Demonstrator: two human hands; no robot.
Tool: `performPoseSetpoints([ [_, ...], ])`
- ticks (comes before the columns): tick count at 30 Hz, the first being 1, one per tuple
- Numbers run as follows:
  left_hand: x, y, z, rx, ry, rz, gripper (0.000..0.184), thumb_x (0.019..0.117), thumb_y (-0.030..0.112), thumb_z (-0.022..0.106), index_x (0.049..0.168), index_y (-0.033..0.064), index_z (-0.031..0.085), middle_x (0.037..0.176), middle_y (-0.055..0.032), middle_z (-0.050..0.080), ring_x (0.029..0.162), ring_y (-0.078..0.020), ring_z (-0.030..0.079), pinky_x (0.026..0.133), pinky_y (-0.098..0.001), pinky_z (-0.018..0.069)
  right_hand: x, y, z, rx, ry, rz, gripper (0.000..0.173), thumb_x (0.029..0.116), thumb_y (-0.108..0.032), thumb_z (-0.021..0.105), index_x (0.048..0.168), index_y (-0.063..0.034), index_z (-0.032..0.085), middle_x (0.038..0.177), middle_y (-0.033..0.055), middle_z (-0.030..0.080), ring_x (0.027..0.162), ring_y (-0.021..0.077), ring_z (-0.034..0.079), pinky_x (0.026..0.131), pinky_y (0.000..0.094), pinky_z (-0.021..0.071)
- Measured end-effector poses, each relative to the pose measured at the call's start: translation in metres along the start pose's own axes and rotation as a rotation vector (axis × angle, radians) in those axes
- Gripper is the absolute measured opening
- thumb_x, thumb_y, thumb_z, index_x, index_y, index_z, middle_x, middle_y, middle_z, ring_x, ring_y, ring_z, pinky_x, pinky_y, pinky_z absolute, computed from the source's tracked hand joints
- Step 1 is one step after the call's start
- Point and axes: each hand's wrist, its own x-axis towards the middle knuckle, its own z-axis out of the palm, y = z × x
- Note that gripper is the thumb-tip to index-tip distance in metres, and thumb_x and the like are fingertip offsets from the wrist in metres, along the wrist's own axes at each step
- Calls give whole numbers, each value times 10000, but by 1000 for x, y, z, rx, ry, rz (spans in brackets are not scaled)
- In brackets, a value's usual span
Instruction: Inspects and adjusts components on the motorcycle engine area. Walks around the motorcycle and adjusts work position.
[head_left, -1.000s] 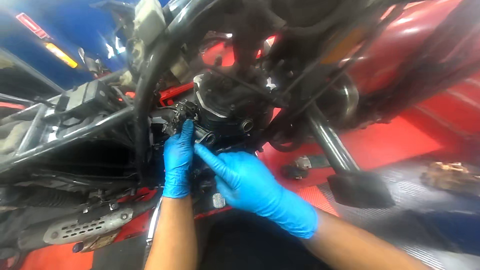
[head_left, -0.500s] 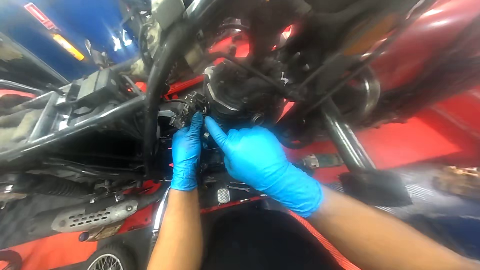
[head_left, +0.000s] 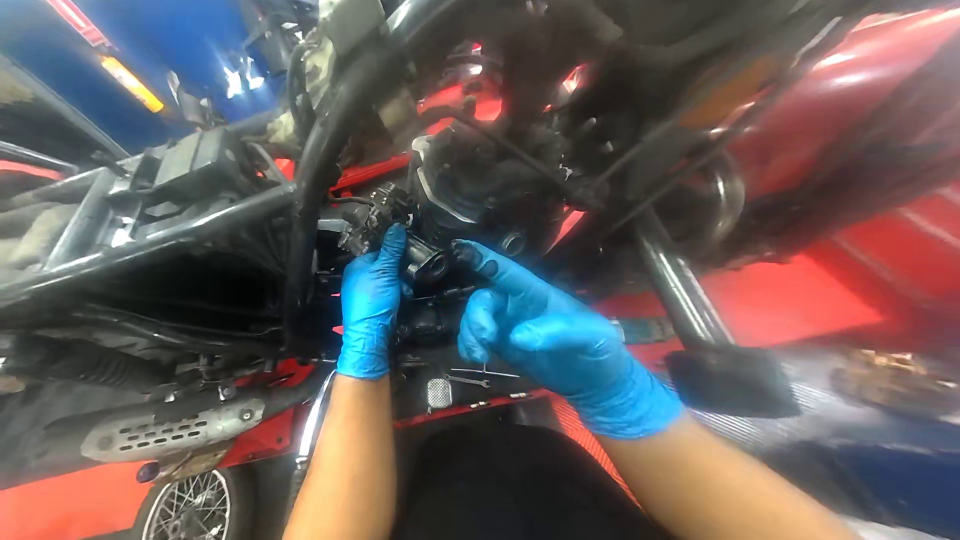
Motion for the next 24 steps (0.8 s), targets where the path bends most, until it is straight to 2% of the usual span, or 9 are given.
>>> performPoseSetpoints([
  [2,1,0,-1,12,-7,-3,546,964,610,599,773,112,716,561,-7,591,447,-126,513,471,-316,472,-1,3,10,-609,200,-69,720,915,-141,640,1589,-92,388,1003,40,678,862,111,633,768,270,555],
  [3,2,0,-1,5,-9,-5,540,963,607,604,792,109,722,566,-10,591,446,-126,513,465,-310,475,-1,10,10,-1019,272,-126,704,932,-250,679,1573,-111,425,1128,10,676,1009,108,632,887,298,550],
  [5,2,0,-1,31,-9,-22,561,955,628,600,779,106,709,566,-18,595,455,-136,526,479,-325,485,1,27,8,-1569,383,-200,738,927,-472,649,1551,-122,470,1229,106,642,1146,259,596,994,481,485],
  [7,1,1,-1,55,3,-34,579,943,651,597,762,111,701,567,-20,594,455,-142,530,478,-333,490,5,36,8,-1804,430,-207,781,939,-598,565,1544,-111,479,1227,165,629,1145,347,581,991,539,456],
  [12,1,0,0,-15,-19,-32,573,943,634,614,761,97,702,570,-32,599,460,-140,537,479,-336,496,23,41,21,-1893,392,-211,788,951,-662,507,1507,-103,522,1156,163,647,1085,363,595,945,542,460],
  [18,3,-2,-1,36,-3,-16,554,924,662,624,825,130,743,774,-39,726,723,-160,700,697,-431,595,25,55,26,-1954,289,-206,747,962,-654,487,1531,-172,506,1141,156,653,1041,351,607,903,526,469],
  [20,2,0,-1,44,7,-8,536,932,646,623,822,136,744,741,-24,707,682,-139,674,665,-399,574,18,56,20,-1947,274,-217,716,955,-647,508,1524,-212,519,1122,150,650,1015,351,607,867,525,474],
  [21,1,3,0,39,13,-11,528,937,629,625,802,130,729,681,-15,668,606,-126,627,601,-366,544,13,56,17,-1929,276,-234,694,957,-642,518,1510,-223,537,1121,143,652,1017,345,611,870,526,483],
  [24,-1,4,1,1,4,-31,539,956,597,621,754,102,691,553,-13,576,442,-121,506,467,-318,474,3,56,6,-1854,352,-374,697,953,-616,556,1491,-174,556,1093,129,670,1018,324,623,900,515,493],
])
